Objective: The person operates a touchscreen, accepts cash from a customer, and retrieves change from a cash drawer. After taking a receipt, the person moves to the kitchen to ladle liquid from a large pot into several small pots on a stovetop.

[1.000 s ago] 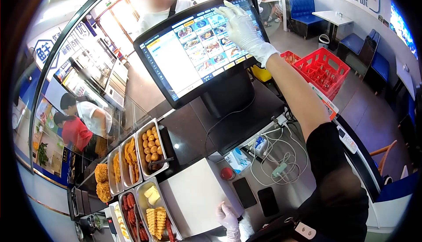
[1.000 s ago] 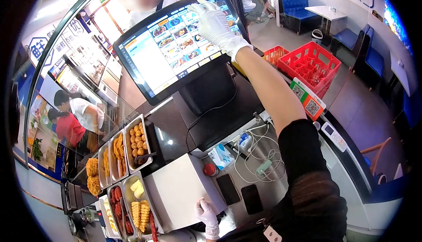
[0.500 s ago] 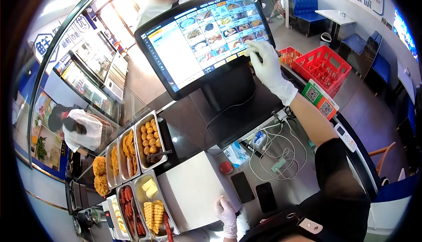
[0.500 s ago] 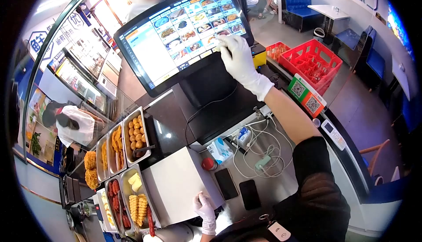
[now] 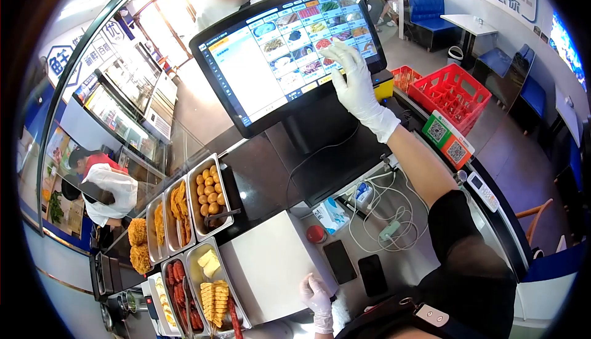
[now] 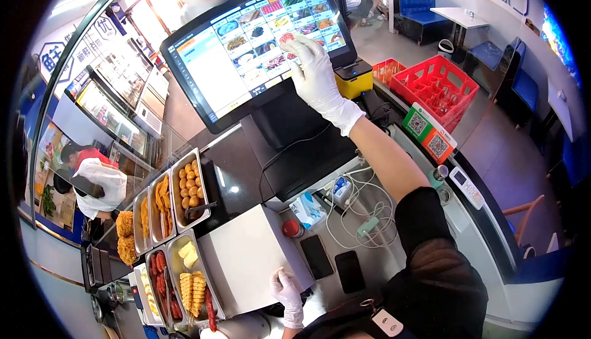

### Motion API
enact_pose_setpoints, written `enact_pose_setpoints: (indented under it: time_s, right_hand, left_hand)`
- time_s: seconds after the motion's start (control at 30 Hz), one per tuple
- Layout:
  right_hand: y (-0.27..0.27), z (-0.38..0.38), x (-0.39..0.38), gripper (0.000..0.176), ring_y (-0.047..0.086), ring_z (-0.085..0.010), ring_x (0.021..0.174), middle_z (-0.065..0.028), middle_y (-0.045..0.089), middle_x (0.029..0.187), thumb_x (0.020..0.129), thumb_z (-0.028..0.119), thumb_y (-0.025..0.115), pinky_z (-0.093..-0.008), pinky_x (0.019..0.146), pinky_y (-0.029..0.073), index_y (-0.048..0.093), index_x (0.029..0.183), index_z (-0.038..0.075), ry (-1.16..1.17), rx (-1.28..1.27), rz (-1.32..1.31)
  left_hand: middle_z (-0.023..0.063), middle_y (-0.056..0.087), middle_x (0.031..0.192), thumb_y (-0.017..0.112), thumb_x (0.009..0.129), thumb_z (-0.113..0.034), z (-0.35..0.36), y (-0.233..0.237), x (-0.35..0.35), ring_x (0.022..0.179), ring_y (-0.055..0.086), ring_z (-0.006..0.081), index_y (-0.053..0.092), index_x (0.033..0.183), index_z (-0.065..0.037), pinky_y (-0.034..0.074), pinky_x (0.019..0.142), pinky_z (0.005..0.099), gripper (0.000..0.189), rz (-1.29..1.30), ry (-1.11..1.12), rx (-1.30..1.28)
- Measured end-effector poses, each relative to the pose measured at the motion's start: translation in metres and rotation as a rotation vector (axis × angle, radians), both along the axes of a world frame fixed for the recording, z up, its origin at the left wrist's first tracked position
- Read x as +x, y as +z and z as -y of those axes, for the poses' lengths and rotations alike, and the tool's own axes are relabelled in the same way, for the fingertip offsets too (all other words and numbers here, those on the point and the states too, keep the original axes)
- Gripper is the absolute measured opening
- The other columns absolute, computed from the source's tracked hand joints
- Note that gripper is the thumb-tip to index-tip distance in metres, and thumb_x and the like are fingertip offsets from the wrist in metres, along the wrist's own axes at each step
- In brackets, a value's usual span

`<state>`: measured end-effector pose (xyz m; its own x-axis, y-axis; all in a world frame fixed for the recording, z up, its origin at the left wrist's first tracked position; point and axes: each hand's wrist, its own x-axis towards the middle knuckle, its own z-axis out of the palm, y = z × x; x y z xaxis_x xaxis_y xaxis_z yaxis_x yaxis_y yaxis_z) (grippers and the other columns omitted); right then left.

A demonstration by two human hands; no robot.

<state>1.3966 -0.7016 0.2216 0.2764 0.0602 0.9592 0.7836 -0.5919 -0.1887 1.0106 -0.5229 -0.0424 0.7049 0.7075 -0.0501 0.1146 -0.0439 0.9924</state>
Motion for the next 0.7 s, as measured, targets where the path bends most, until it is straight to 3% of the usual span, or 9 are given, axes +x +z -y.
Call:
enact_pose_setpoints:
  time_s: [0.4,0.53,0.63,0.7]
  right_hand:
    - [0.011,-0.013,0.000,0.037,0.045,-0.0332,0.122,-0.0155,0.050,0.131,0.085,0.003,0.054,-0.0441,0.104,0.035,0.057,0.121,0.009,-0.008,-0.090,-0.039]
    - [0.010,-0.022,0.004,0.036,0.045,-0.0341,0.122,-0.0158,0.048,0.134,0.084,0.004,0.054,-0.0443,0.105,0.034,0.058,0.120,0.010,-0.069,-0.119,-0.018]
    - [0.009,-0.022,0.003,0.034,0.047,-0.0338,0.119,-0.0148,0.049,0.131,0.084,0.004,0.056,-0.0436,0.103,0.036,0.059,0.118,0.010,-0.134,-0.164,0.016]
    - [0.006,-0.017,-0.005,0.036,0.047,-0.0323,0.118,-0.0128,0.054,0.122,0.082,0.003,0.060,-0.0431,0.099,0.038,0.058,0.117,0.010,0.010,0.017,0.051]
  left_hand:
    - [-0.0014,0.056,0.068,0.053,0.096,-0.010,0.000,0.003,0.000,0.058,0.047,0.0041,0.061,0.097,-0.002,0.037,0.052,0.0194,0.012,0.005,-0.010,0.033]
    - [0.0001,0.058,0.069,0.051,0.096,-0.007,0.000,0.005,-0.001,0.062,0.052,0.0060,0.061,0.098,-0.001,0.043,0.057,0.0203,0.013,-0.031,-0.014,-0.010]
    - [-0.0011,0.056,0.068,0.051,0.096,-0.010,-0.002,-0.004,-0.002,0.059,0.050,0.0050,0.061,0.098,-0.001,0.040,0.054,0.0198,0.013,-0.004,-0.009,-0.031]
    - [-0.0021,0.055,0.066,0.052,0.096,-0.012,-0.002,-0.008,0.000,0.057,0.048,0.0042,0.061,0.097,-0.002,0.038,0.051,0.0193,0.013,0.028,0.000,-0.066]
